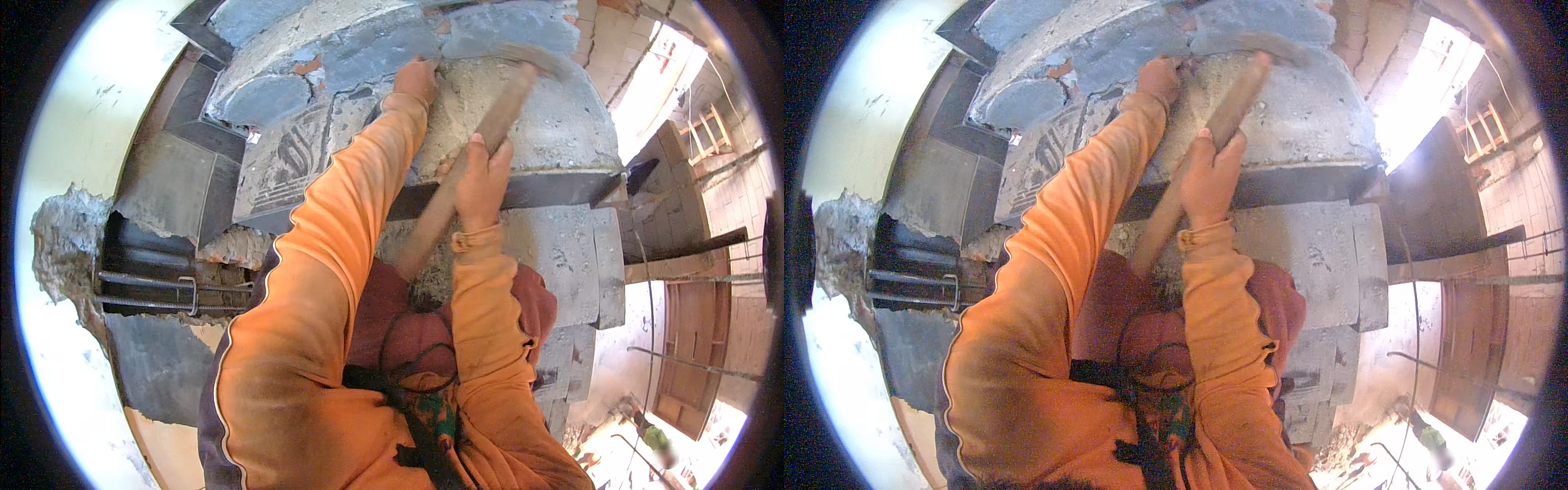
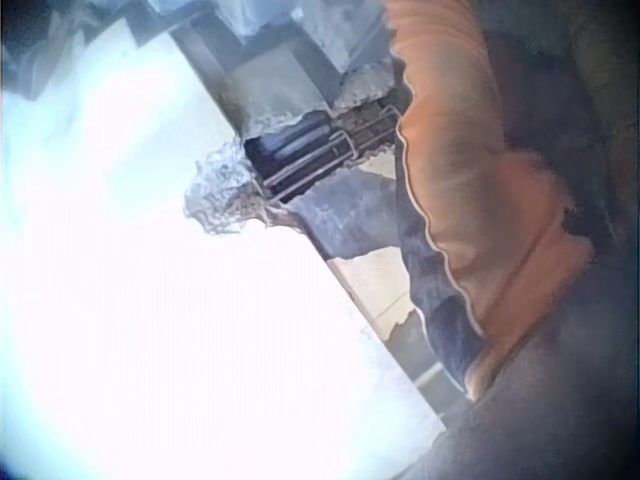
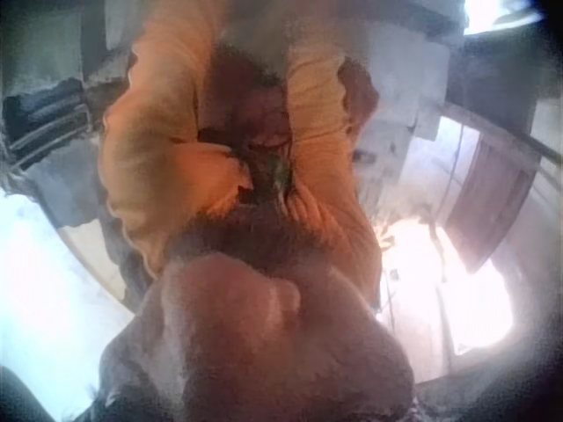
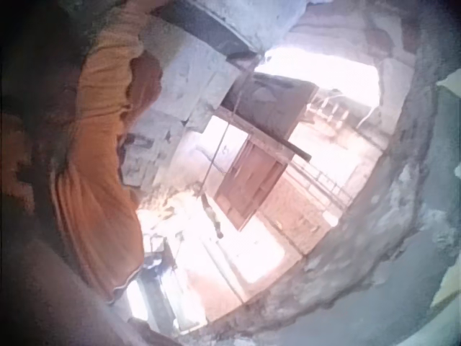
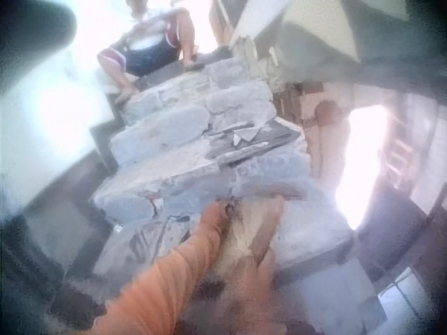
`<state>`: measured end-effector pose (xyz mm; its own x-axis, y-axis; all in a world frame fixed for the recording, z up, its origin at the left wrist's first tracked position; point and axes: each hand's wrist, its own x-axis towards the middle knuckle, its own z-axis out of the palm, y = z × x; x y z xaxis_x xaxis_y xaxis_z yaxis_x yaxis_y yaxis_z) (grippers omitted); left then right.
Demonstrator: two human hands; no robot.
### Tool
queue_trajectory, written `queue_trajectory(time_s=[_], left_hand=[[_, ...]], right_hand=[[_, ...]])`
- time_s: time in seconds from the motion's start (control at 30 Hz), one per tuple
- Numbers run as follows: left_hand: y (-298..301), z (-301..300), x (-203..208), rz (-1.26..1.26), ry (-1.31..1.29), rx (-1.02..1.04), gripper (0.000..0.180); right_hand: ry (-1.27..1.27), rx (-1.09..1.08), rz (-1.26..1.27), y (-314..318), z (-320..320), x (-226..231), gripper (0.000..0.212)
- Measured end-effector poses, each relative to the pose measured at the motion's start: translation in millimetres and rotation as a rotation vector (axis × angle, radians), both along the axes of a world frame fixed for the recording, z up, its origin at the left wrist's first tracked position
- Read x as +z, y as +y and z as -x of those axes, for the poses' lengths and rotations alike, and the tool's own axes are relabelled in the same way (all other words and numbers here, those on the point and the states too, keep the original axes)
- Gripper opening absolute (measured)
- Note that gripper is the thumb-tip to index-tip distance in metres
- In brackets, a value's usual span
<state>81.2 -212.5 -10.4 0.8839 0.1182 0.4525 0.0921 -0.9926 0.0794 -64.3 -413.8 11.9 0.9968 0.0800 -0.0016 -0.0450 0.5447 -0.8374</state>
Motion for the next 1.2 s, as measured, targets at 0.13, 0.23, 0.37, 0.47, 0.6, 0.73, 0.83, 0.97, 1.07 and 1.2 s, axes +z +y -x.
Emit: queue_trajectory(time_s=[0.13,0.23,0.37,0.47,0.6,0.73,0.83,0.97,1.07,1.2], left_hand=[[-2,-3,-2,0.032,0.031,-0.043,0.029],[14,-5,-5,0.053,-0.077,-0.046,0.024],[13,-14,-15,0.05,-0.072,-0.019,0.025],[4,-24,-7,0.023,-0.055,-0.03,0.026],[21,-9,-4,0.001,-0.098,-0.047,0.026],[-3,-9,-3,-0.004,-0.073,-0.042,0.028],[7,-12,0,-0.019,0.023,-0.092,0.028],[5,-3,-1,0.012,0.01,0.069,0.028],[7,-4,-8,0.048,-0.087,-0.034,0.026],[0,-1,-12,0.096,-0.04,-0.063,0.026]], right_hand=[[-0.055,0.099,0.405,10,-22,-40,0.029],[-0.082,0.269,0.276,2,-49,-49,0.033],[-0.017,-0.028,0.189,2,-12,-16,0.033],[-0.14,0.013,0.467,27,-48,-62,0.029],[0.172,0.425,0.134,-22,-20,-15,0.033],[-0.103,-0.144,0.355,-5,-12,-12,0.036],[-0.242,-0.001,0.671,27,-47,-76,0.031],[0.053,0.229,0.293,-28,-23,-18,0.032],[-0.005,-0.059,0.081,-20,-13,0,0.036],[-0.067,0.108,0.759,24,-30,-43,0.037]])
